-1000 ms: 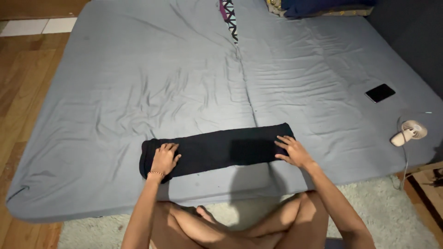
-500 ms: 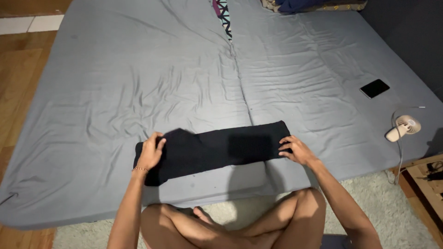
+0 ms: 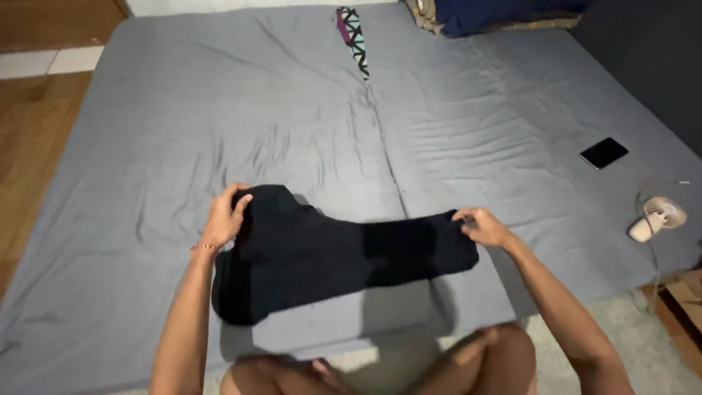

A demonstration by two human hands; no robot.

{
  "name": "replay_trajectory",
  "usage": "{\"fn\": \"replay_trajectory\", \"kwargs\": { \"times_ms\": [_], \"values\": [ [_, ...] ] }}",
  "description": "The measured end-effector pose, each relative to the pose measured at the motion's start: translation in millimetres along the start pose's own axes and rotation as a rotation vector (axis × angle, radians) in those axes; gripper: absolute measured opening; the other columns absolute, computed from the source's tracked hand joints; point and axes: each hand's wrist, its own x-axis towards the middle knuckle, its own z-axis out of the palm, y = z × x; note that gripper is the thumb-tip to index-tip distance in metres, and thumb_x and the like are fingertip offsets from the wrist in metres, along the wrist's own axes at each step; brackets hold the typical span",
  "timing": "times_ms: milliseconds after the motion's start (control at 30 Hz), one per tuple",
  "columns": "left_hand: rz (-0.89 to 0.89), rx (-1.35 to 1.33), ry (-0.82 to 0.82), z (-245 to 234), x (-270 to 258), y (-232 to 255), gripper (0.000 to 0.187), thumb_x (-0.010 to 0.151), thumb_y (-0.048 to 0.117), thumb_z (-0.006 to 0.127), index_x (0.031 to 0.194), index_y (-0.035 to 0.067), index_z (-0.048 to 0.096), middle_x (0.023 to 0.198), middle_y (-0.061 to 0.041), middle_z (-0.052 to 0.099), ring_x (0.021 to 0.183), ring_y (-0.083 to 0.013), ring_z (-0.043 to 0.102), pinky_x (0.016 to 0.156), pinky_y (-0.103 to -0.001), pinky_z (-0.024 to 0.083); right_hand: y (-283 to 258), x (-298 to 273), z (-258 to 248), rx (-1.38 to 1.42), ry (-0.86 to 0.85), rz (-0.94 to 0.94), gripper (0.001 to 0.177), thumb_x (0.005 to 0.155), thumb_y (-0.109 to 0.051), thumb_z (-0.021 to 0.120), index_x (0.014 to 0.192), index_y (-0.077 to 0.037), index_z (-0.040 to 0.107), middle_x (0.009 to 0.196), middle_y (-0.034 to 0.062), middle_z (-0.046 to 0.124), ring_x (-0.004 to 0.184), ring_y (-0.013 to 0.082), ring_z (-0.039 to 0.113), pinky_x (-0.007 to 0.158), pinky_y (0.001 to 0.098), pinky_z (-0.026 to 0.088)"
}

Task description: Folding various items of clothing including shirts and t-shirts while sitting on the floor.

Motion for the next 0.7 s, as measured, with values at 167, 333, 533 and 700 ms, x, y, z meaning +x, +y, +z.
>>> {"fn": "replay_trajectory", "kwargs": {
  "times_ms": [167,333,533,700],
  "values": [
    [0.031,0.053,-0.044,0,69,-10,0.024,0.093,0.002,0.066,0.117,0.000,0.065,0.107,-0.024,0.072,0.104,-0.0393,0.070,0.090,-0.042,0.053,29,83,-20,0.022,0.227,-0.154,0.024,0.082,0.001,0.063,0.105,-0.006,0.064,0.083,0.0009,0.065,0.076,0.0108,0.061,0.071,0.0308,0.054],
    [-0.041,0.107,-0.148,11,122,-25,0.034,0.087,-0.008,0.060,0.120,0.002,0.063,0.098,-0.027,0.071,0.097,-0.0409,0.070,0.088,-0.046,0.053,56,140,-10,0.097,0.402,-0.027,0.015,0.086,0.001,0.060,0.099,-0.005,0.057,0.083,0.0031,0.062,0.078,0.0128,0.063,0.071,0.0337,0.056],
    [-0.006,0.383,-0.151,56,168,-100,0.039,0.083,-0.007,0.065,0.120,0.005,0.063,0.097,-0.027,0.070,0.096,-0.0474,0.065,0.083,-0.052,0.051,55,178,3,-0.148,0.506,0.068,0.021,0.089,0.006,0.060,0.089,-0.006,0.077,0.089,0.0138,0.076,0.081,0.0266,0.073,0.077,0.0387,0.058],
    [0.005,0.707,-0.031,93,182,-109,0.059,0.073,-0.007,0.070,0.129,0.008,0.058,0.113,-0.020,0.069,0.106,-0.0408,0.066,0.092,-0.050,0.049,110,215,20,-0.362,0.613,-0.073,0.025,0.082,0.007,0.059,0.096,-0.003,0.076,0.098,0.0214,0.073,0.093,0.0394,0.071,0.087,0.0450,0.057]
  ]
}}
